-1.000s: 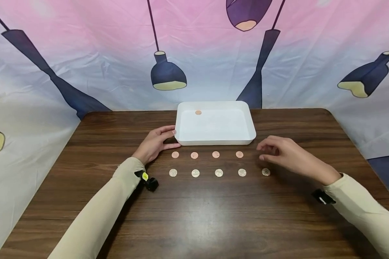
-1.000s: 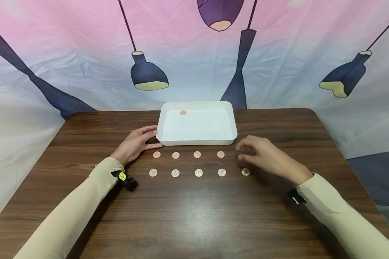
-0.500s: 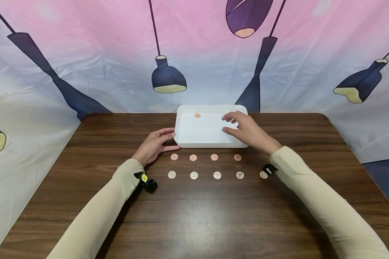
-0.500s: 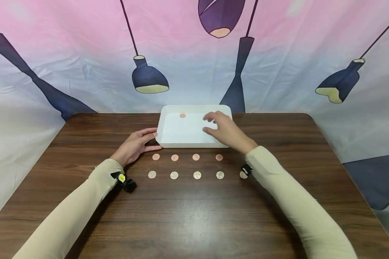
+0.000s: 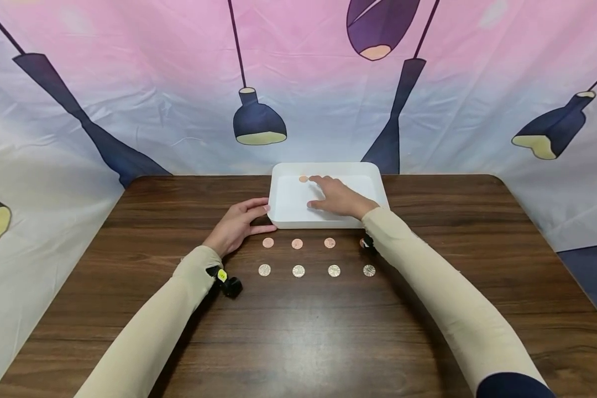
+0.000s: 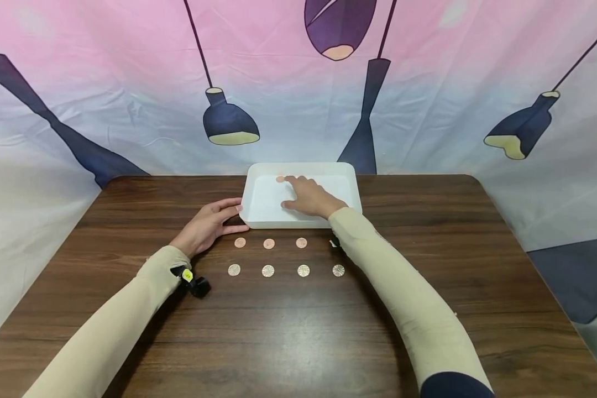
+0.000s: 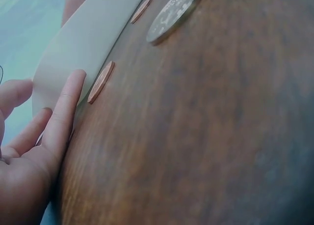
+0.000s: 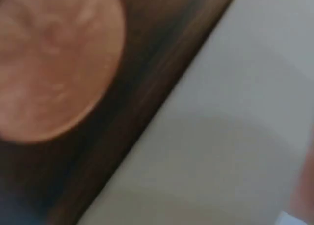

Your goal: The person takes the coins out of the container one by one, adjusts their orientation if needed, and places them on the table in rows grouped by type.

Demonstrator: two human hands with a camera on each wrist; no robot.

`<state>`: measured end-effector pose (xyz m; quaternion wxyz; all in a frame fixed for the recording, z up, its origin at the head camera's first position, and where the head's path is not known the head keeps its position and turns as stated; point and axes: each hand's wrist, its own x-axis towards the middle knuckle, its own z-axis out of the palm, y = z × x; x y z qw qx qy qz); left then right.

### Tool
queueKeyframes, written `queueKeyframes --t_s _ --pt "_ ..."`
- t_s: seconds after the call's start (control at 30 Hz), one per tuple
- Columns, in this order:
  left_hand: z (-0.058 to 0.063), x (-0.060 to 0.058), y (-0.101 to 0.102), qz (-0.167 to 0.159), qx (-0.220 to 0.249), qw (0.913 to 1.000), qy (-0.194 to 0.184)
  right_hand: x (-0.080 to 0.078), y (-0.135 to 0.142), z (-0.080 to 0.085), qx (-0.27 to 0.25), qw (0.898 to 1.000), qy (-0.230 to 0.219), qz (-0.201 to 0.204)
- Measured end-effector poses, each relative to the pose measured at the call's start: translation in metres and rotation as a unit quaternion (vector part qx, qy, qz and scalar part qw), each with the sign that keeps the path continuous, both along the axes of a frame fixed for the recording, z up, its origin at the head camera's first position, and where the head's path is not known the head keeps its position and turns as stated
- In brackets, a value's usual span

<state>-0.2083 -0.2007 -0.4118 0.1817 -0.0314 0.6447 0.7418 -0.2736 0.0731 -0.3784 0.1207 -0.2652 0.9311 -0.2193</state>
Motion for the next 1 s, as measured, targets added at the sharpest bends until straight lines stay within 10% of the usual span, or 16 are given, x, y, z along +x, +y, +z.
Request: queueKeyframes --t_s 0.3,1.0 --pt "-0.005 0.002 0.001 -0.001 -0.001 1.0 -0.002 -0.008 -0.012 -0.01 0.098 0.995 0.01 -0.011" --pt "-0.001 0.0 0.0 -0.001 -0.001 1.0 0.001 0.007 0.027 0.011 0.138 0.989 -0.026 0.056"
